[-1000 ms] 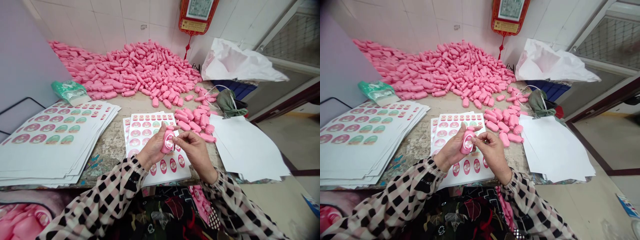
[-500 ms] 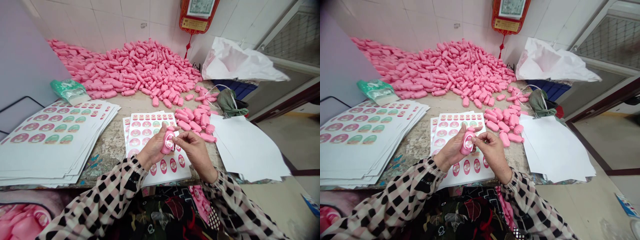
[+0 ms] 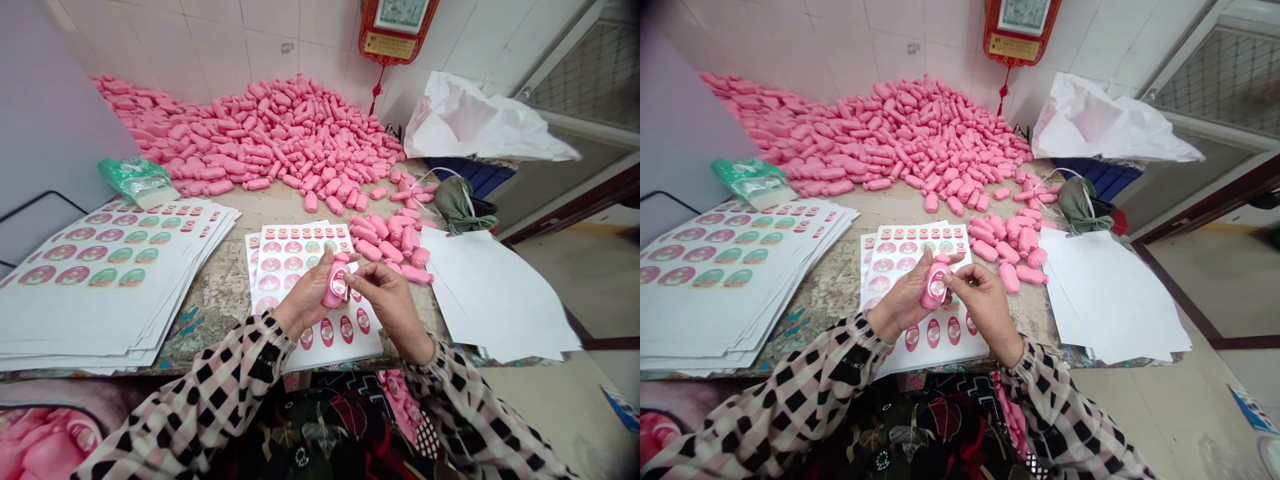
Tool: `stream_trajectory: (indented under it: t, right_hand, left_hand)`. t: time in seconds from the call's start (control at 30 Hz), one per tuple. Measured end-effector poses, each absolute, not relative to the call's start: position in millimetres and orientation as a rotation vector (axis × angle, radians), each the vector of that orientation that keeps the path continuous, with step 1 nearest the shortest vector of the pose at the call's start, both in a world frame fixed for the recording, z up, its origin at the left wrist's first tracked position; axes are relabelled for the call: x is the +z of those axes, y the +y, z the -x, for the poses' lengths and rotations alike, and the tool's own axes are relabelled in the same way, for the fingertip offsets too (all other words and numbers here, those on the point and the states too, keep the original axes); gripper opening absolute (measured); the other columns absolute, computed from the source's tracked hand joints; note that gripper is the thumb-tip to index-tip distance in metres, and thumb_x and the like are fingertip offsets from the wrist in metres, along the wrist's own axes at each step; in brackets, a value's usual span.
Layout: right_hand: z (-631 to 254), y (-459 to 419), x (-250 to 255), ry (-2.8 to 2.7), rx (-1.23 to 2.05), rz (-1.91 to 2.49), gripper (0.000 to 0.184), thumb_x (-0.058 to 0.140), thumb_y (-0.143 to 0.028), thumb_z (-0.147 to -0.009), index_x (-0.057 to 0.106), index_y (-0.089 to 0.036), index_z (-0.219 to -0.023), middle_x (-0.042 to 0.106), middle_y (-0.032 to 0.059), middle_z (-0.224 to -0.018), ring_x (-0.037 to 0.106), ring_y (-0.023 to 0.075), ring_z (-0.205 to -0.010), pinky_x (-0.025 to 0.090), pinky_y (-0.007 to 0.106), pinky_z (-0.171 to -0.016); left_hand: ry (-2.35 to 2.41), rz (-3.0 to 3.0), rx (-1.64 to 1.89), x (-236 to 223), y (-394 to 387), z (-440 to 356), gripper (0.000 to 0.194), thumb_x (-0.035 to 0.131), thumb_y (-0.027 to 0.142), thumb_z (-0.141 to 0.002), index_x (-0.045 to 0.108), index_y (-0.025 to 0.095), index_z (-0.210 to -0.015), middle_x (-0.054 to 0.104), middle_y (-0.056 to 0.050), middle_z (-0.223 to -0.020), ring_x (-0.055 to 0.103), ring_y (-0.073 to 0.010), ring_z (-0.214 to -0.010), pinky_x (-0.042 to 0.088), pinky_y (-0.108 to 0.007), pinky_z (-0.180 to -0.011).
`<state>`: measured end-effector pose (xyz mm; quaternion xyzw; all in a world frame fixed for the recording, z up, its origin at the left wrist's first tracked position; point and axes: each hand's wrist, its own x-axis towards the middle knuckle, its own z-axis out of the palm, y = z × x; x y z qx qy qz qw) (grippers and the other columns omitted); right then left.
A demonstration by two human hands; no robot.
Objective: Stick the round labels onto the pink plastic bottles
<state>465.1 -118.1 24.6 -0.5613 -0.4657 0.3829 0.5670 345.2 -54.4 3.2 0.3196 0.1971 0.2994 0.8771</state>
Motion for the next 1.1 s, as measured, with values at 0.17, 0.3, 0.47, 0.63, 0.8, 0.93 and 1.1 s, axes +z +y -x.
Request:
stream_trajectory:
  t: [0.17,0.3,0.47,0.63,0.8,0.93,1.1]
  right_hand:
    - [-466.0,-118.5,22.8,-1.096,0.905,1.335,0.018,0.068,-0.035,-0.072,0.061,-0.018,-0.071,0.060,-0.0016,-0.066,0.053,0.0108,-0.060,0.045,0.027,-0.059]
    - [-465.5,-118.7,21.7,-1.096,0.906,1.339,0.018,0.068,-0.035,-0.072,0.060,-0.019,-0.070,0.060,-0.0019,-0.065,0.053,0.0109,-0.059,0.045,0.027,-0.059]
    - [-464.5,-120.1,24.4,-1.123,0.913,1.354,0.020,0.065,-0.037,-0.074,0.058,-0.019,-0.070,0.058,-0.0025,-0.062,0.054,0.0113,-0.058,0.045,0.026,-0.056]
    - [-464.5,-121.7,29.4,-1.162,0.929,1.450,0.023,0.064,-0.039,-0.074,0.055,-0.019,-0.069,0.055,-0.0040,-0.057,0.050,0.0087,-0.050,0.040,0.022,-0.047]
    - [-464.8,-123.2,28.0,-1.175,0.938,1.473,0.025,0.063,-0.042,-0.075,0.052,-0.020,-0.069,0.054,-0.0047,-0.057,0.049,0.0083,-0.047,0.038,0.021,-0.043]
    - [-465.1,-124.4,25.5,-1.203,0.915,1.496,0.024,0.062,-0.042,-0.075,0.053,-0.020,-0.072,0.056,-0.0041,-0.060,0.052,0.0097,-0.052,0.040,0.022,-0.048]
    - [-464.9,-126.9,26.0,-1.226,0.969,1.480,0.024,0.062,-0.041,-0.077,0.051,-0.020,-0.074,0.058,-0.0038,-0.063,0.053,0.0102,-0.054,0.040,0.023,-0.050]
  left_hand:
    - [0.416,-0.666,0.626,2.6,-54.7,-345.4,0.065,0.039,0.067,-0.077,0.059,0.017,-0.112,0.052,-0.002,-0.069,0.052,-0.0121,-0.058,0.042,-0.025,-0.051]
    - [0.416,-0.651,0.619,5.6,-55.9,-345.5,0.064,0.039,0.066,-0.078,0.059,0.016,-0.112,0.054,-0.004,-0.074,0.051,-0.0118,-0.059,0.041,-0.024,-0.050]
    - [0.434,-0.648,0.606,9.3,-56.5,-345.6,0.063,0.039,0.065,-0.078,0.059,0.016,-0.112,0.056,-0.004,-0.073,0.051,-0.0109,-0.057,0.042,-0.025,-0.052]
    - [0.432,-0.656,0.594,10.7,-56.9,-345.1,0.065,0.039,0.065,-0.079,0.057,0.014,-0.114,0.060,-0.008,-0.079,0.054,-0.0127,-0.061,0.040,-0.023,-0.051]
    - [0.473,-0.644,0.610,9.8,-58.2,-344.3,0.064,0.043,0.064,-0.078,0.059,0.012,-0.112,0.060,-0.007,-0.077,0.054,-0.0119,-0.060,0.038,-0.022,-0.051]
    - [0.449,-0.621,0.609,7.7,-59.0,-343.9,0.061,0.044,0.062,-0.079,0.059,0.013,-0.111,0.057,-0.004,-0.070,0.051,-0.0101,-0.055,0.038,-0.022,-0.050]
    - [0.425,-0.611,0.591,7.4,-59.7,-343.2,0.059,0.045,0.061,-0.079,0.060,0.013,-0.110,0.056,-0.002,-0.066,0.050,-0.0097,-0.053,0.037,-0.022,-0.050]
